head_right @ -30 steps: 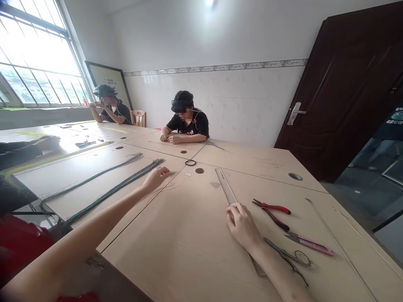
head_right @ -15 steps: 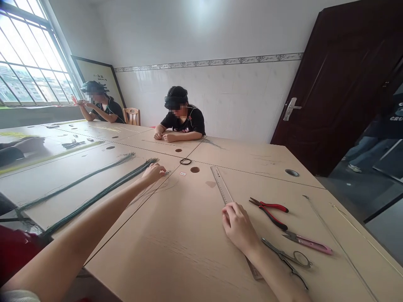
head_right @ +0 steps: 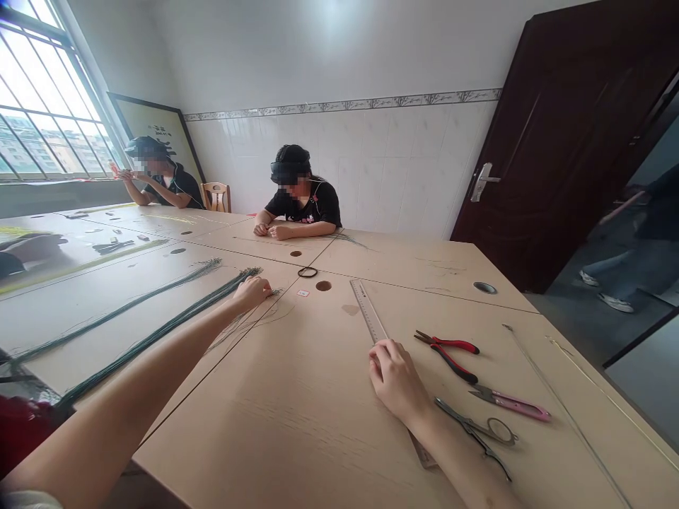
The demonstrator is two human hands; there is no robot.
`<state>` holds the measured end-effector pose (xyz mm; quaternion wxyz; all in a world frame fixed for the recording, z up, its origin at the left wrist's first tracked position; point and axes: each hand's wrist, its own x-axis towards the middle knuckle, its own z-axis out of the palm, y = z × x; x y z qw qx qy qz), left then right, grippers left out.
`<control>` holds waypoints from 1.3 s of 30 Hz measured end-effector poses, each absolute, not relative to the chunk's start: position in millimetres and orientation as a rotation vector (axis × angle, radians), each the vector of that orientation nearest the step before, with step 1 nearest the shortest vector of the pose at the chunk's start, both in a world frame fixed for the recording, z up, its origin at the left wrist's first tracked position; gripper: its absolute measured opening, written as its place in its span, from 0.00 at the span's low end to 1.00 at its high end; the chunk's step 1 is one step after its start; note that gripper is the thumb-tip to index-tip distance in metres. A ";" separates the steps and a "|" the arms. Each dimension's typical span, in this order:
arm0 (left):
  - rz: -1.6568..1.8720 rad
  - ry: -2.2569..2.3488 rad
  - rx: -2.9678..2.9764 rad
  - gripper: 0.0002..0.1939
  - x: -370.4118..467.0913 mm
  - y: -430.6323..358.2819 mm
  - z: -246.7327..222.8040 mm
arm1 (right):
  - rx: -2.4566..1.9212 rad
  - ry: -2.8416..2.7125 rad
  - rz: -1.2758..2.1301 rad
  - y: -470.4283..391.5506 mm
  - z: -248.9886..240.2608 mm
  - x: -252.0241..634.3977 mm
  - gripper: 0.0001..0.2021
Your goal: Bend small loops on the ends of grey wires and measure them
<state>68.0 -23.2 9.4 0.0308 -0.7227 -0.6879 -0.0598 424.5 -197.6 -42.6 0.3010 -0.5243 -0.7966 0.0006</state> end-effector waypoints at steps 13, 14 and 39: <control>-0.186 -2.141 -2.236 0.14 72.3 -7.0 -0.9 | -1.409 -2.109 -0.002 -198.8 -41.1 423.0 0.07; -0.182 -2.145 -2.234 0.14 72.9 -6.9 -0.3 | -1.407 -2.108 -0.003 -198.6 -41.1 423.0 0.07; -0.112 -2.219 -2.204 0.15 65.2 -3.7 7.4 | -1.402 -2.124 0.006 -196.5 -44.1 423.8 0.07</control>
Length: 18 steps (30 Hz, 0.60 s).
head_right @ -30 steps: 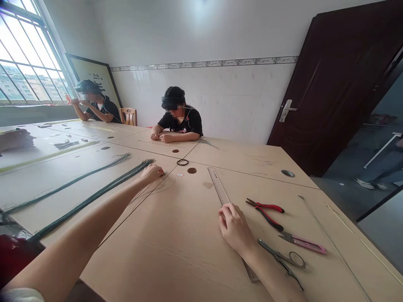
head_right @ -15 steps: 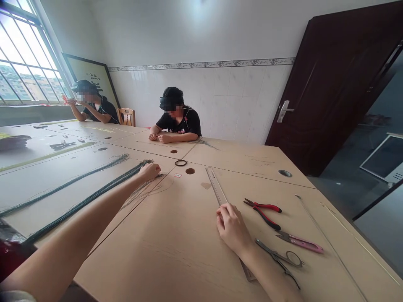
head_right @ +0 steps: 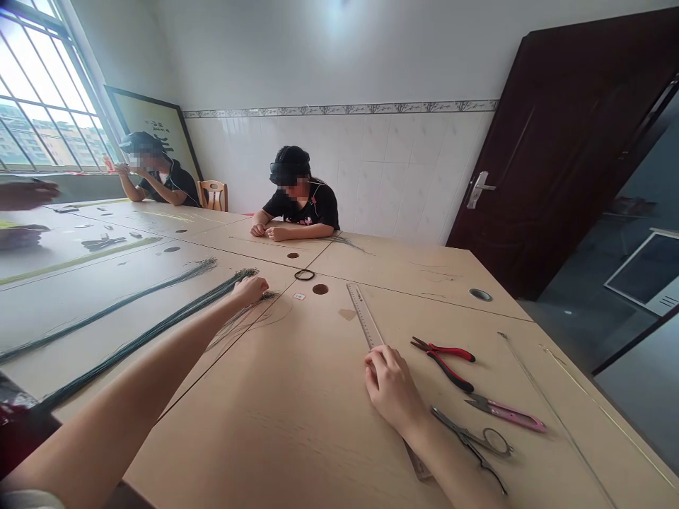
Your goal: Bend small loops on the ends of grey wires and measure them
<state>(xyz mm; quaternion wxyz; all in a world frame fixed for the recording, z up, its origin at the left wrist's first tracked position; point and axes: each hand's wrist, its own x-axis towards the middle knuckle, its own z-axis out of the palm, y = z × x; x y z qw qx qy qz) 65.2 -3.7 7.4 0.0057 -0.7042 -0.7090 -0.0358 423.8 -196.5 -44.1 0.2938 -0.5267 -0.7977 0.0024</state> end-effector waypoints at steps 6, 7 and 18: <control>-0.092 -2.218 -2.207 0.15 61.4 -3.6 7.9 | -1.406 -2.128 0.016 -197.5 -43.9 423.8 0.07; -0.094 -2.214 -2.212 0.15 61.1 -3.3 7.0 | -1.407 -2.128 0.016 -197.4 -43.9 423.9 0.07; -0.125 -2.174 -2.249 0.15 63.0 1.0 3.9 | -1.408 -2.132 0.025 -196.1 -44.5 423.8 0.07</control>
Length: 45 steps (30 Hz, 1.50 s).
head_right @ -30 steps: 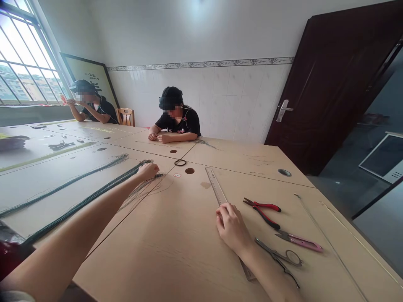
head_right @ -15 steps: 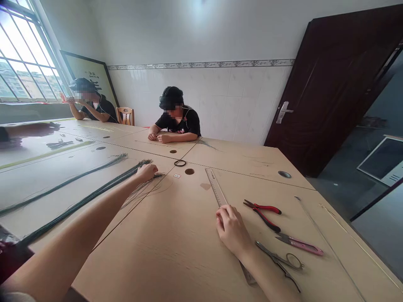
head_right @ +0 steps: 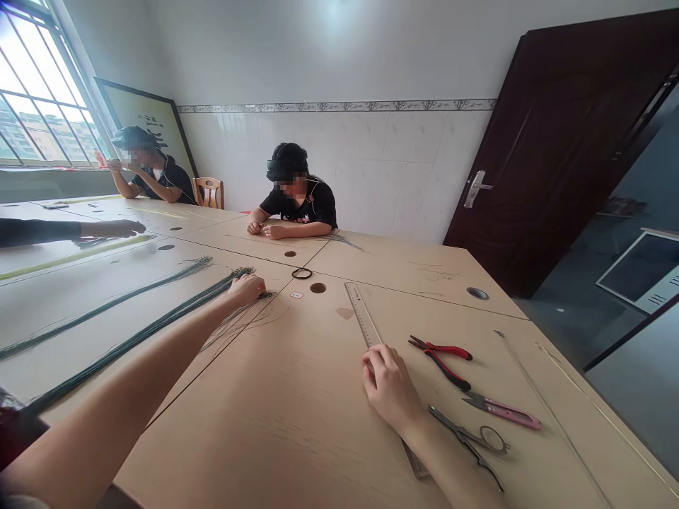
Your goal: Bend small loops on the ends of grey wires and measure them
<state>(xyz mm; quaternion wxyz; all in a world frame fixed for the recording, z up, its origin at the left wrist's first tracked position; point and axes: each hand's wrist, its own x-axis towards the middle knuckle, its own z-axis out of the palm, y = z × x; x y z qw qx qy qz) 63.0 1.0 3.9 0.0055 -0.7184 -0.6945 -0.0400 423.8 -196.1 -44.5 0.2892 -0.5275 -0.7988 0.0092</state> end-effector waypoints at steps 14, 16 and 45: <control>-0.629 -2.399 -2.187 0.13 54.6 4.1 11.0 | -1.417 -2.126 0.048 -198.2 -39.6 421.9 0.07; -0.750 -2.423 -2.166 0.13 54.4 5.0 14.5 | -1.417 -2.125 0.048 -198.8 -39.3 422.0 0.07; -1.981 -1.822 -1.858 0.09 106.7 -27.4 180.2 | -1.411 -2.138 -0.084 -198.8 -40.3 423.0 0.06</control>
